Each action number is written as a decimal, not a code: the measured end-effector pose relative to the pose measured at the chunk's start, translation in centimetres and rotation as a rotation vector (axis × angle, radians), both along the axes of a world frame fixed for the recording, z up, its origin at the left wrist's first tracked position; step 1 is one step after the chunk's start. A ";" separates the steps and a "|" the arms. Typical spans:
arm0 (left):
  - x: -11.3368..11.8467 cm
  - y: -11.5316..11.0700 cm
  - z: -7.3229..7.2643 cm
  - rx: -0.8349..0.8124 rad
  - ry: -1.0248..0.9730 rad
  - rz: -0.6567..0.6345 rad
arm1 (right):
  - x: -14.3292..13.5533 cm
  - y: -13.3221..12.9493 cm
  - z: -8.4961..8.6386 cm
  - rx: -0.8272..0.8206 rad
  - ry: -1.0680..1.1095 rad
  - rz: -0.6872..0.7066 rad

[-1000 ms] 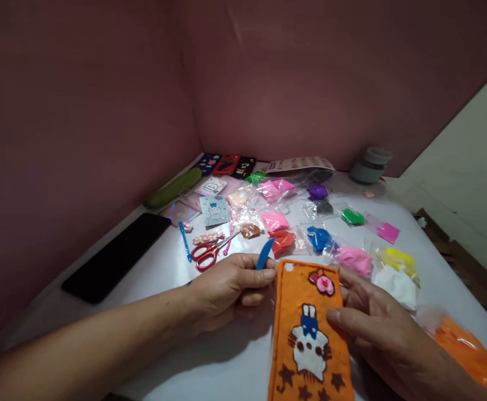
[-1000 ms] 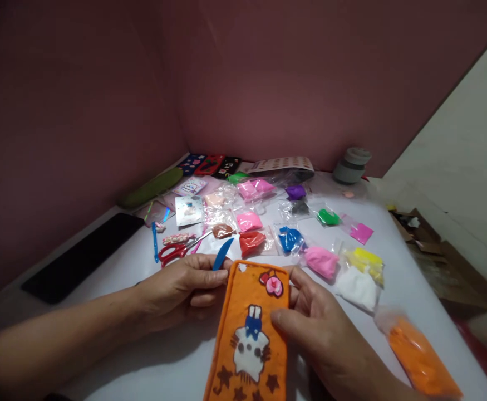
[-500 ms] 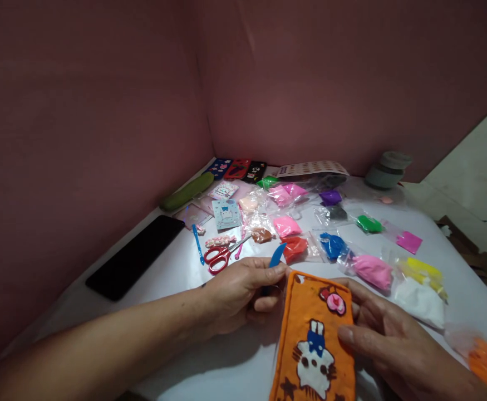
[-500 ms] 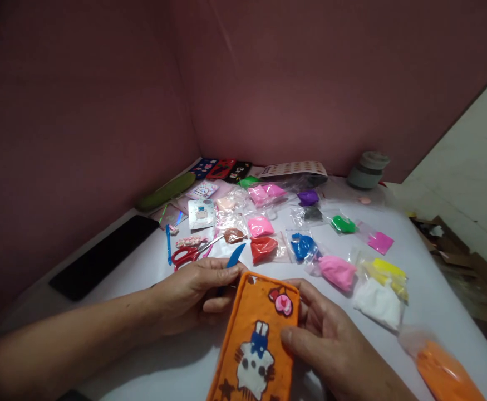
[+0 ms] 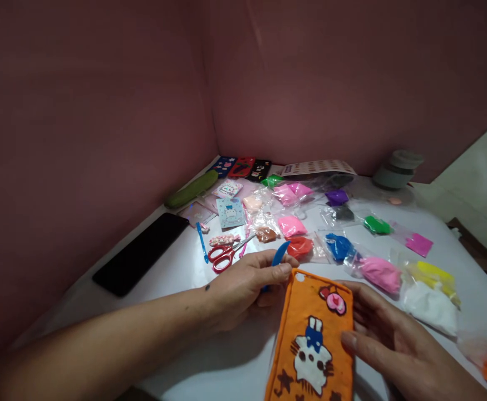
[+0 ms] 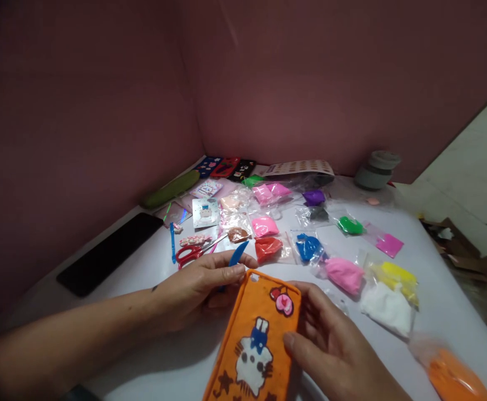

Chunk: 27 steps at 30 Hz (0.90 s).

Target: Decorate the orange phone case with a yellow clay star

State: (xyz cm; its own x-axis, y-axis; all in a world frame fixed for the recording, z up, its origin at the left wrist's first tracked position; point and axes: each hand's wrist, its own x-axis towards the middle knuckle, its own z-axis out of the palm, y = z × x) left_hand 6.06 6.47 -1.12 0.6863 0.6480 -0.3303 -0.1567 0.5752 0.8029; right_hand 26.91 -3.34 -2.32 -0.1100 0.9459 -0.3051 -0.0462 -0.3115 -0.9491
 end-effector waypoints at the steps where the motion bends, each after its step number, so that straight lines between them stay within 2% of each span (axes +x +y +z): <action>1: 0.0 0.0 -0.1 0.009 0.005 0.009 | 0.0 0.0 -0.1 0.021 -0.011 0.007; 10: 0.0 0.2 -0.5 0.056 0.044 0.002 | -0.2 0.4 0.4 0.156 -0.194 0.003; 15: 0.1 0.2 -0.4 0.101 0.086 0.022 | 0.6 0.1 -1.2 0.076 -0.168 -0.012; 18: 0.1 0.2 -0.3 0.140 0.133 0.051 | 1.0 0.1 -1.9 0.084 -0.203 -0.002; 23: -0.1 0.1 0.2 0.224 0.258 0.041 | 0.5 0.6 -1.2 0.142 -0.384 0.000; 27: -0.3 0.1 0.3 0.277 0.347 0.020 | 0.3 1.0 -0.9 0.216 -0.407 -0.063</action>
State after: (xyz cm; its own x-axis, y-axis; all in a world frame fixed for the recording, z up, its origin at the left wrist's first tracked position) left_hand 5.76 6.54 -0.83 0.5516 0.7567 -0.3511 0.1400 0.3309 0.9332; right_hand 27.25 -2.31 -3.17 0.0380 0.9935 -0.1071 0.3308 -0.1136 -0.9368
